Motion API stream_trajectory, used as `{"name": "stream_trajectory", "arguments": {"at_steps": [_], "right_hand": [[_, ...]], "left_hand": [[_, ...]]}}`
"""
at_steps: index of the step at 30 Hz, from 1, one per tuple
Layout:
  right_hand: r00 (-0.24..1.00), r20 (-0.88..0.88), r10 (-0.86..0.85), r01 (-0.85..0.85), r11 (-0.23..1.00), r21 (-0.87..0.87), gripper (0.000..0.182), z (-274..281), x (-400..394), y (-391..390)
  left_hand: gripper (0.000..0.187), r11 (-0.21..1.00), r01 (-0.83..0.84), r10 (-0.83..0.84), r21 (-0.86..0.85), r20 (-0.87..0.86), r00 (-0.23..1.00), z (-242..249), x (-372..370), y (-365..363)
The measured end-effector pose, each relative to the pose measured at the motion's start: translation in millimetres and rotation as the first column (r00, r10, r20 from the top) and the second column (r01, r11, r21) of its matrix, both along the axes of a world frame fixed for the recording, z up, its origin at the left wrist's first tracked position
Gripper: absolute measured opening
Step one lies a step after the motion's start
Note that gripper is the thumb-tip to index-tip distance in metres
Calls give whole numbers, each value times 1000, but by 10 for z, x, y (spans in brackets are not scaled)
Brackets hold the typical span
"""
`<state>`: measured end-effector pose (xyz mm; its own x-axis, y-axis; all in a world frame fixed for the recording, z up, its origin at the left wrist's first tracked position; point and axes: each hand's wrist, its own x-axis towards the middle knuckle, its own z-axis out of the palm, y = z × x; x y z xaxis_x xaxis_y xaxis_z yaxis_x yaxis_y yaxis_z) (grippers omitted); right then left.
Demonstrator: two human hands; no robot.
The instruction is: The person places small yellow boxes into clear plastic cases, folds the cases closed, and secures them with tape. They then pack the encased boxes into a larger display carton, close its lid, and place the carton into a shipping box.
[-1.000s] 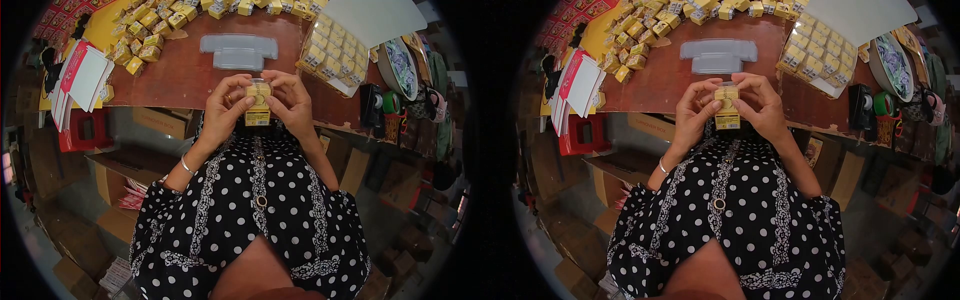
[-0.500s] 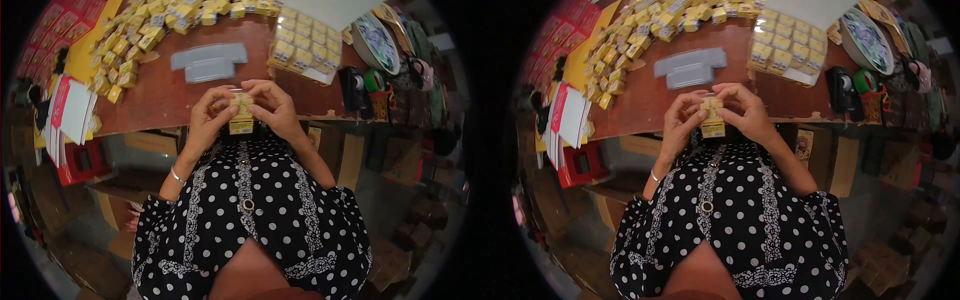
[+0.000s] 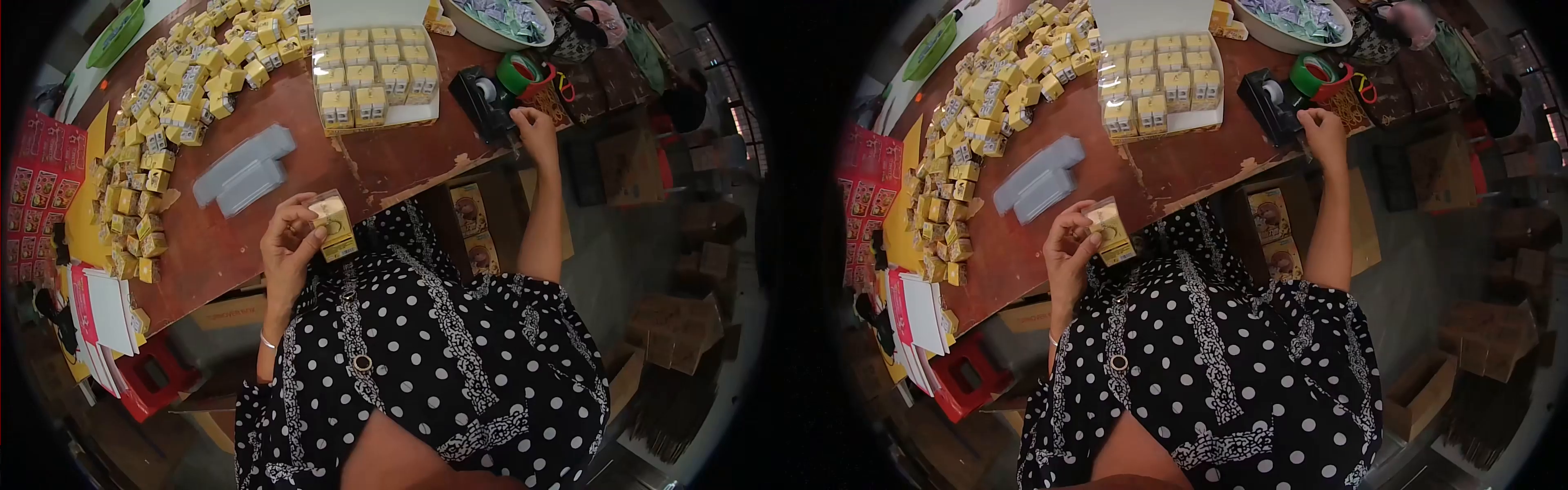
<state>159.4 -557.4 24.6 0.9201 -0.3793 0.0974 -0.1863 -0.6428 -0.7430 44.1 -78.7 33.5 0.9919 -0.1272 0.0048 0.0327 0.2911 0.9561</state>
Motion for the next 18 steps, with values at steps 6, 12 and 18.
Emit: {"name": "stream_trajectory", "arguments": {"at_steps": [6, 12, 18], "right_hand": [[973, -160, 166, -107, 940, 325, 22, -136, 130, -142], [998, 49, 27, -49, 848, 528, 20, -153, -31, 74], [970, 203, -135, -59, 679, 732, 20, -266, -224, 117]], "left_hand": [[19, 998, 47, -47, 29, 18, 999, -36, -16, -30], [20, 998, 48, -49, 32, 27, 998, -52, 4, -44], [20, 996, 92, -92, -3, -20, 996, -63, 28, -111]]}}
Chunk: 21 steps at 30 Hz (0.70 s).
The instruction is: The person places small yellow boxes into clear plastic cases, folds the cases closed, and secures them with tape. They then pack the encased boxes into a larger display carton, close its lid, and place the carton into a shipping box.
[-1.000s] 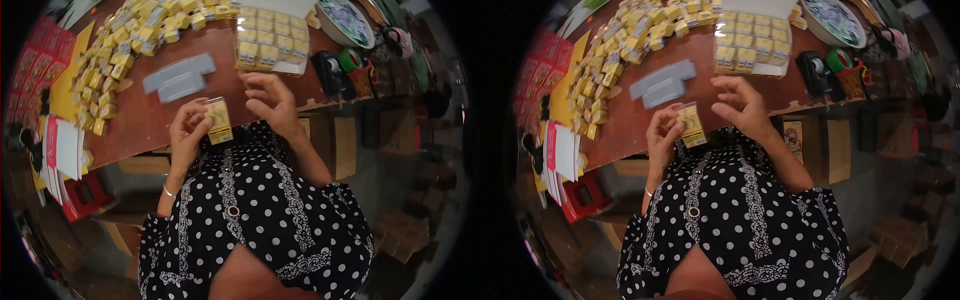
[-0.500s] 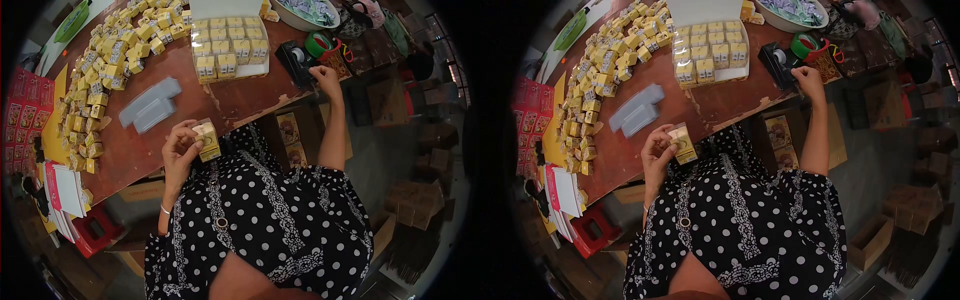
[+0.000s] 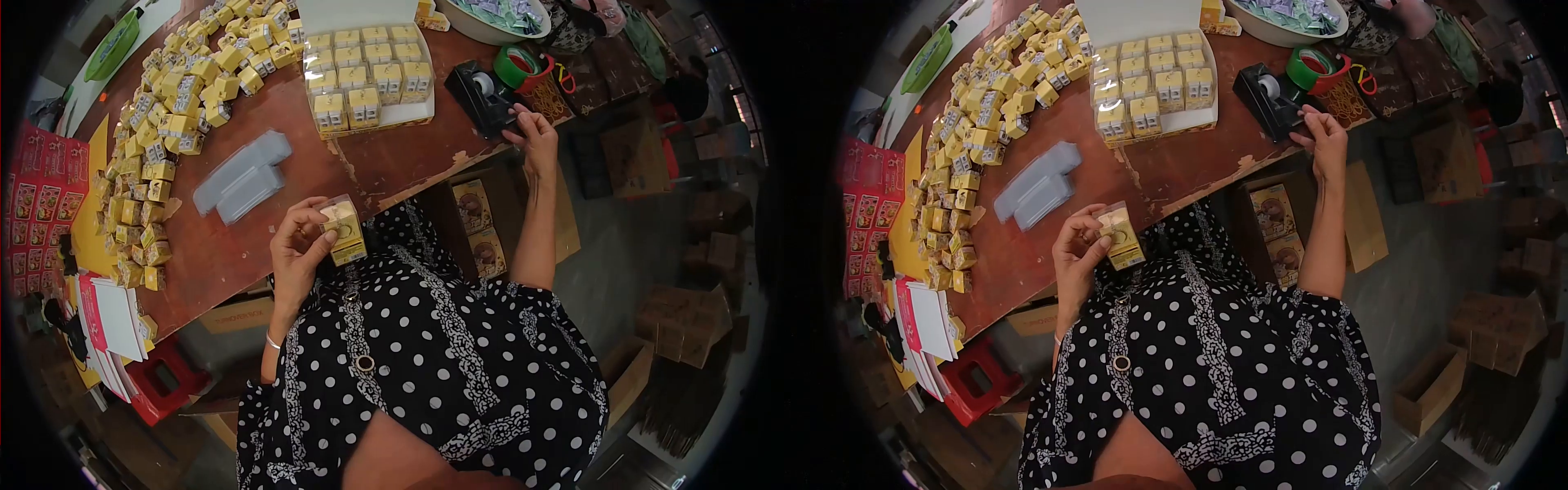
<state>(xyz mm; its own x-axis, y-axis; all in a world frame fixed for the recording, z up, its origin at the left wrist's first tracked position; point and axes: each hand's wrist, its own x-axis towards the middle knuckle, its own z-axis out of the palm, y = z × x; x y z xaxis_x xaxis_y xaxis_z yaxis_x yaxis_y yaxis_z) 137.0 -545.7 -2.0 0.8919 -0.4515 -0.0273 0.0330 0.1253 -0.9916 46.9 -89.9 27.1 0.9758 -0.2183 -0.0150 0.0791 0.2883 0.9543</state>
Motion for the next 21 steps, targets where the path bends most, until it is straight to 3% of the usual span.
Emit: {"name": "stream_trajectory", "arguments": {"at_steps": [3, 5, 9, 12, 14, 16, 17, 19, 20, 21], "right_hand": [[996, 81, 44, -46, 999, 19, 16, -174, -70, -90], [999, 0, 39, -39, 989, -143, 16, -233, -109, -73], [998, 60, 5, 2, 991, -131, 18, -308, -103, -8], [996, 91, 8, 18, 960, -279, 17, -391, -104, -102], [996, 43, -76, 87, 874, -479, 15, -283, -152, -72], [955, 272, -121, 276, 702, -657, 14, 11, -187, 163], [939, 331, -94, 299, 699, -649, 13, 103, -182, 248], [977, 211, -22, 90, 943, -321, 11, 524, -326, 759], [961, 248, 119, -64, 973, -221, 11, 666, -391, 1022], [961, 244, 131, -79, 974, -212, 11, 710, -460, 1261]], "left_hand": [[20, 1000, 25, -25, 3, -7, 1000, 5, 19, -39], [20, 1000, 26, -26, -17, -3, 1000, -8, 27, -59], [20, 999, 31, -31, -38, -5, 999, 30, 22, -94], [21, 998, 24, -24, -57, 11, 1000, 67, 42, -126], [21, 997, 3, 3, -80, 80, 997, 88, 66, -139], [22, 998, -44, 49, -49, 97, 994, 108, 91, -130], [22, 998, -58, 59, -13, 115, 992, 121, 81, -95], [23, 993, -113, 106, 21, 199, 974, 187, 94, -134], [24, 992, -122, 113, 19, 245, 963, 182, 116, -160], [24, 990, -136, 125, 29, 241, 962, 193, 117, -179]]}}
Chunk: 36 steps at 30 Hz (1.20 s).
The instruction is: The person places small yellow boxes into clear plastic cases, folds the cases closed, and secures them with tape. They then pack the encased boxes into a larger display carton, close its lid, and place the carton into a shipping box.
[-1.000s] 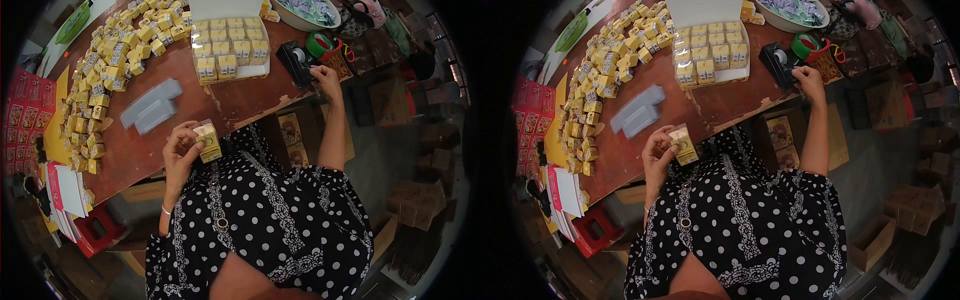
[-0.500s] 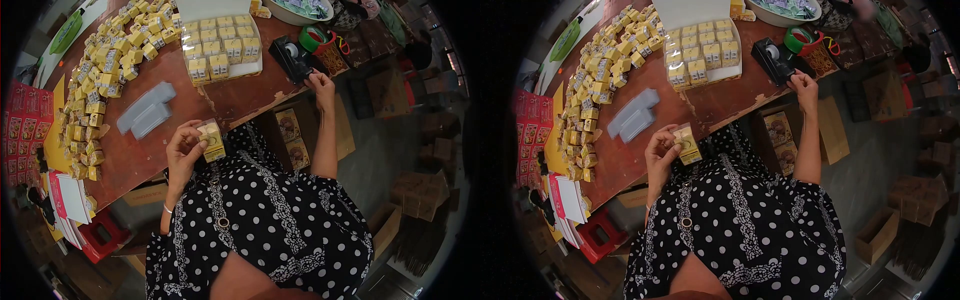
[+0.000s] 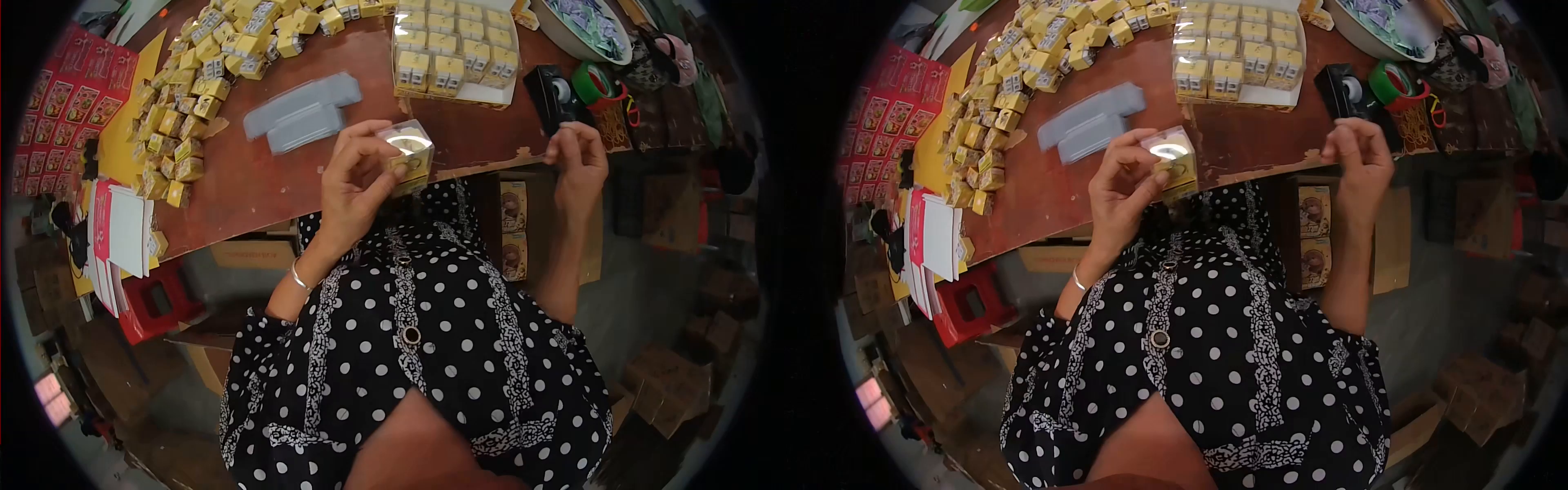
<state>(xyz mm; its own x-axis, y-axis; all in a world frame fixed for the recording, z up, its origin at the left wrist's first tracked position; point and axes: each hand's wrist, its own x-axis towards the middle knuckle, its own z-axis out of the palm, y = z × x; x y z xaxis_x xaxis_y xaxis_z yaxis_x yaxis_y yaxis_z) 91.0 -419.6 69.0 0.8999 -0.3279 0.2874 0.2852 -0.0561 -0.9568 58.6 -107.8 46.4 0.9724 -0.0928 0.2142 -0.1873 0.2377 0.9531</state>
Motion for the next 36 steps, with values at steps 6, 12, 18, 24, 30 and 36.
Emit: {"name": "stream_trajectory", "arguments": {"at_steps": [6, 12, 18, 24, 30, 36], "right_hand": [[865, -67, 497, -467, 848, 249, 14, 88, -357, 1119], [848, -113, 518, -490, 847, 206, 17, -16, -344, 1318], [860, -208, 467, -454, 884, 107, 24, 61, -299, 1329], [951, 14, 308, -282, 888, -364, 34, -123, -165, 1232], [809, 216, 547, -303, 703, -644, 37, -56, 27, 1126], [668, -64, 741, -738, 671, 69, 64, -189, 6, 1178]], "left_hand": [[23, 933, -197, 109, 300, 286, 952, 62, -2, -23], [29, 891, -259, 105, 374, 385, 917, 117, -56, -59], [23, 885, -286, 130, 367, 395, 910, 97, -47, -52], [28, 978, -78, 53, 195, 127, 991, 42, -48, -28], [27, 994, 39, -39, -98, 2, 999, 46, -33, -67], [30, 988, 23, -24, -154, -3, 1000, 34, 36, -70]]}}
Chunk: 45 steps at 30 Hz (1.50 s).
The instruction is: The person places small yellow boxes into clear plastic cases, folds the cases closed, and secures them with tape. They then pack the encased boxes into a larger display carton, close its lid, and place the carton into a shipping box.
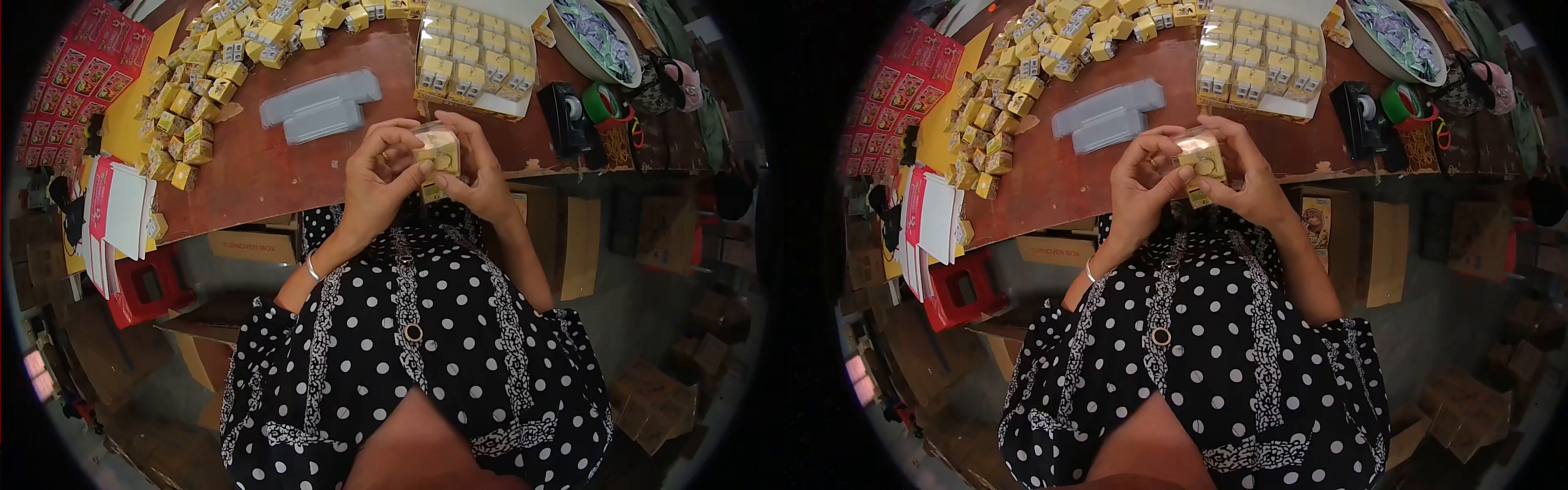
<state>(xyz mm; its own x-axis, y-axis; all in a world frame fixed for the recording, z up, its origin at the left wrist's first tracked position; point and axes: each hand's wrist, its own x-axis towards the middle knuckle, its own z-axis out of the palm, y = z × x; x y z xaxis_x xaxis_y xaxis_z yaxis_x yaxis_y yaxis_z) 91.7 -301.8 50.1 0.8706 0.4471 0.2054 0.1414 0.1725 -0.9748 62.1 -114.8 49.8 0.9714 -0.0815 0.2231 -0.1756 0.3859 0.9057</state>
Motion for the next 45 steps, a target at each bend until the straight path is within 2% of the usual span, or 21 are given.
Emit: {"name": "stream_trajectory", "arguments": {"at_steps": [1, 4, 6, 8, 9, 11, 14, 16, 17, 18, 19, 21, 23, 24, 26, 27, 29, 32, 36, 41, 45], "right_hand": [[993, -113, 16, -13, 1000, 27, 74, 15, -23, 6], [987, -159, 0, -9, 998, -55, 84, -74, -25, -90], [991, -136, -20, 9, 997, -81, 82, -24, 1, -170], [993, -111, -48, 36, 993, -110, 81, 73, 9, -223], [997, -62, -54, 43, 986, -164, 81, 137, 11, -233], [998, -10, -61, 57, 974, -219, 81, 207, 2, -215], [999, 36, -28, 36, 970, -242, 75, 295, -33, -194], [996, -83, -44, 21, 965, -263, 72, 375, -57, -269], [989, 10, -150, 147, 950, -275, 67, 370, -15, -401], [960, 106, -258, 278, 919, -279, 63, 367, 42, -597], [866, 34, -499, 494, 845, -204, 43, 394, 68, -787], [566, 131, -814, 823, 549, -147, 26, 268, 314, -1365], [419, 311, -853, 891, 319, -323, 22, -31, 484, -2083], [406, 322, -855, 897, 306, -318, 22, -132, 527, -2309], [512, 405, -758, 793, 236, -561, 25, -281, 598, -2583], [510, 408, -758, 795, 233, -560, 25, -306, 628, -2605], [657, 248, -712, 683, 422, -596, 28, -373, 675, -2641], [719, 144, -680, 571, 459, -681, 26, -286, 699, -2579], [724, 71, -686, 568, 534, -626, 23, -388, 741, -2631], [620, -118, -776, 705, 617, -350, 25, -336, 624, -2447], [628, -176, -758, 732, 652, -198, 21, -363, 430, -2494]], "left_hand": [[32, 999, -24, 24, -30, -6, 1000, 12, 3, 10], [40, 996, -49, 45, -70, -50, 998, -8, -11, 66], [46, 996, -32, 25, -80, -87, 996, -6, -14, 122], [56, 962, 25, -3, 270, -80, 997, 50, -12, 190], [56, 962, 36, -14, 269, -80, 997, 83, -5, 199], [64, 870, 268, -209, 415, -181, 961, 135, 15, 204], [60, 855, 310, -231, 416, -229, 945, 135, 57, 164], [57, 867, 332, -250, 372, -253, 935, 103, 48, 188], [55, 876, 356, -273, 326, -276, 922, 80, 55, 193], [55, 869, 379, -302, 318, -265, 916, 55, 56, 191], [54, 891, 349, -275, 292, -266, 924, 23, 42, 200], [55, 920, 322, -251, 223, -298, 921, -38, 22, 222], [55, 914, 347, -277, 211, -301, 913, -71, 12, 241], [55, 916, 343, -270, 206, -314, 910, -83, 17, 235], [55, 914, 356, -287, 192, -314, 905, -113, 22, 206], [55, 913, 363, -292, 185, -324, 900, -123, 21, 195], [55, 911, 363, -286, 196, -332, 899, -128, 19, 166], [54, 909, 363, -277, 206, -352, 894, -123, 16, 155], [54, 913, 345, -263, 217, -335, 905, -118, 31, 172], [54, 915, 346, -265, 206, -341, 902, -124, 43, 170], [53, 910, 371, -292, 186, -351, 890, -147, 57, 142]]}}
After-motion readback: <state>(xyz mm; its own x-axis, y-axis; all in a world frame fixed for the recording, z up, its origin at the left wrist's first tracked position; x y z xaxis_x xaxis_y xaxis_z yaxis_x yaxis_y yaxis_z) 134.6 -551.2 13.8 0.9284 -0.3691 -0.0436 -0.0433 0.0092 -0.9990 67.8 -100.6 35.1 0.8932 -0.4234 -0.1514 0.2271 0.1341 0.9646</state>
